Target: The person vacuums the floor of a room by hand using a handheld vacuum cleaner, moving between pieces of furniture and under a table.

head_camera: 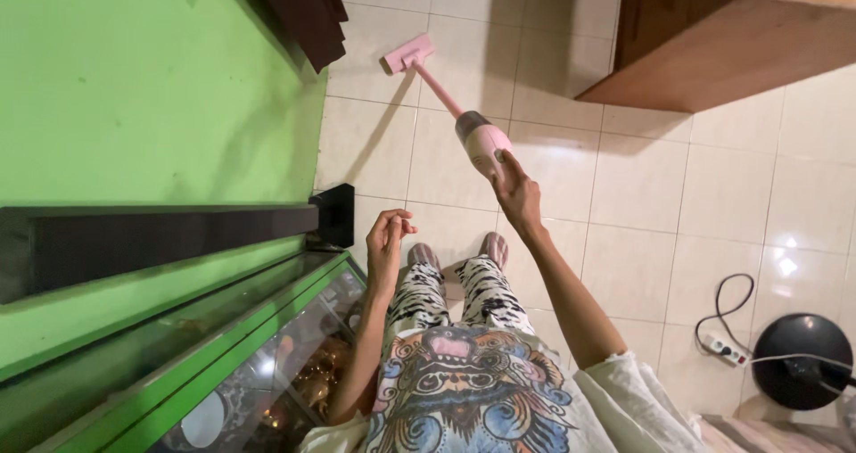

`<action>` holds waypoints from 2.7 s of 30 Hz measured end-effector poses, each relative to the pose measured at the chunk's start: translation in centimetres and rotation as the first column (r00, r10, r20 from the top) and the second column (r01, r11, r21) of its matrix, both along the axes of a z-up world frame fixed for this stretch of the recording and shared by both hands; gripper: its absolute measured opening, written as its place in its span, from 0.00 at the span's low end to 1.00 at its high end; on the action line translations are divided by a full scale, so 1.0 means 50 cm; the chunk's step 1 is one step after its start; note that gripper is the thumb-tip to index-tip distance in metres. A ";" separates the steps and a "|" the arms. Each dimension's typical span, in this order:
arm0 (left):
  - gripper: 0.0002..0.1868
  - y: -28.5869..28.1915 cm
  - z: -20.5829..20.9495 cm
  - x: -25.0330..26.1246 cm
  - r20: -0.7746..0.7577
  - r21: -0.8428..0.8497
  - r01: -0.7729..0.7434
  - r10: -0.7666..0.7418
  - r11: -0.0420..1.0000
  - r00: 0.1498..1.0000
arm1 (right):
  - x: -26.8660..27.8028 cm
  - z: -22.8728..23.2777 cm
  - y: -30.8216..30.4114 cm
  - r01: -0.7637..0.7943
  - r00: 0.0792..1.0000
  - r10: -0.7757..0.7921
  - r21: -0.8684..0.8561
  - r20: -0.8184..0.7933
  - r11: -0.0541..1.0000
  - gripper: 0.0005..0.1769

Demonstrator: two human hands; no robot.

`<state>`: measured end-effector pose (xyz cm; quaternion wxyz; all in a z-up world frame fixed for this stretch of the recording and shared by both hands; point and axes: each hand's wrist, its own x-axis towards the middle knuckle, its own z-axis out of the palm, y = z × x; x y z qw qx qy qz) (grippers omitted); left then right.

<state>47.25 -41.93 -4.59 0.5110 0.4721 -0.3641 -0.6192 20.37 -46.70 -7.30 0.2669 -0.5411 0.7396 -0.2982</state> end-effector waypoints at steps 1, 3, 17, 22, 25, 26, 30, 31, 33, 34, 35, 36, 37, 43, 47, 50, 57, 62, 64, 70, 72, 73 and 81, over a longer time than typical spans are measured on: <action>0.12 -0.001 0.002 -0.002 0.003 0.001 0.011 -0.011 1.000 1.000 | -0.003 0.012 0.006 0.025 1.000 -0.026 0.053 0.018 0.998 0.27; 0.12 -0.003 0.004 -0.005 0.017 -0.023 0.044 -0.044 0.999 0.999 | -0.011 0.046 0.027 0.057 0.997 -0.061 0.107 0.038 0.993 0.28; 0.12 -0.019 -0.014 -0.030 0.014 -0.046 0.135 -0.135 0.990 0.991 | -0.129 0.350 0.340 0.082 0.971 -0.207 0.654 0.116 0.752 0.31; 0.13 -0.028 -0.013 -0.046 -0.010 -0.063 0.163 -0.164 0.985 0.986 | -0.130 0.223 0.403 0.231 0.853 -0.368 0.364 0.370 0.902 0.32; 0.13 -0.022 -0.021 -0.044 0.013 -0.019 0.164 -0.163 0.986 0.986 | -0.126 0.137 0.390 0.301 0.829 -0.423 0.347 0.365 0.888 0.32; 0.13 -0.025 -0.024 -0.044 0.032 -0.014 0.171 -0.170 0.985 0.985 | -0.132 0.102 0.370 0.298 0.834 -0.399 0.298 0.382 0.907 0.33; 0.13 -0.033 -0.026 -0.055 -0.024 -0.016 0.183 -0.184 0.983 0.983 | -0.176 -0.055 0.253 0.017 0.997 0.005 -0.260 0.082 0.965 0.32; 0.13 -0.033 -0.024 -0.057 -0.022 -0.015 0.193 -0.193 0.981 0.981 | -0.183 -0.088 0.211 0.091 0.989 -0.067 -0.186 0.130 0.978 0.32; 0.13 -0.035 -0.017 -0.063 0.010 -0.014 0.211 -0.210 0.977 0.978 | -0.179 -0.126 0.122 0.207 0.969 -0.200 -0.037 0.146 0.978 0.33; 0.13 -0.035 -0.014 -0.066 0.010 -0.016 0.215 -0.215 0.977 0.977 | -0.177 -0.131 0.086 0.252 0.960 -0.254 0.034 0.115 0.967 0.33; 0.13 -0.034 -0.011 -0.070 0.024 -0.023 0.230 -0.229 0.973 0.973 | -0.181 -0.131 0.060 0.256 0.959 -0.258 0.032 0.115 0.966 0.33; 0.13 -0.036 -0.008 -0.069 0.042 -0.030 0.243 -0.241 0.970 0.970 | -0.180 -0.126 0.034 0.280 0.951 -0.292 0.120 0.099 0.953 0.35; 0.13 -0.038 -0.006 -0.071 0.047 -0.034 0.245 -0.243 0.969 0.969 | -0.176 -0.117 0.020 0.301 0.943 -0.323 0.207 0.082 0.931 0.37; 0.13 -0.045 -0.017 -0.053 0.003 0.017 0.217 -0.217 0.976 0.976 | -0.201 0.011 0.108 0.277 0.959 -0.284 0.152 0.021 0.949 0.32; 0.13 -0.057 -0.037 -0.039 0.034 0.051 0.222 -0.224 0.974 0.974 | -0.203 0.139 0.225 0.318 0.948 -0.317 0.223 -0.037 0.922 0.31; 0.13 -0.072 -0.038 -0.047 0.050 0.047 0.252 -0.254 0.967 0.966 | -0.198 0.173 0.264 0.461 0.866 -0.493 0.248 0.081 0.852 0.27; 0.14 -0.154 -0.027 -0.086 0.046 0.037 0.290 -0.292 0.956 0.955 | -0.203 0.041 0.189 0.549 0.821 -0.556 0.087 0.128 0.831 0.25; 0.13 -0.231 -0.064 -0.105 0.063 0.065 0.237 -0.241 0.969 0.968 | -0.258 -0.094 0.050 0.439 0.896 -0.442 -0.187 0.027 0.879 0.26; 0.13 -0.266 -0.079 -0.112 0.088 0.038 0.221 -0.224 0.974 0.971 | -0.280 -0.137 -0.029 0.573 0.784 -0.569 0.062 0.247 0.817 0.27; 0.13 -0.385 -0.053 -0.172 0.071 0.043 0.177 -0.180 0.983 0.981 | -0.381 -0.198 -0.286 0.610 0.739 -0.604 0.084 0.299 0.788 0.30; 0.13 -0.430 -0.030 -0.204 0.100 0.027 0.171 -0.173 0.985 0.980 | -0.418 -0.205 -0.367 0.613 0.733 -0.602 0.076 0.318 0.786 0.30; 0.13 -0.454 -0.021 -0.224 0.099 0.025 0.165 -0.166 0.986 0.981 | -0.439 -0.208 -0.404 0.621 0.723 -0.604 0.069 0.335 0.781 0.30; 0.13 -0.570 0.023 -0.346 0.055 0.010 0.186 -0.187 0.982 0.981 | -0.473 -0.185 -0.464 0.557 0.647 -0.521 0.122 0.557 0.822 0.51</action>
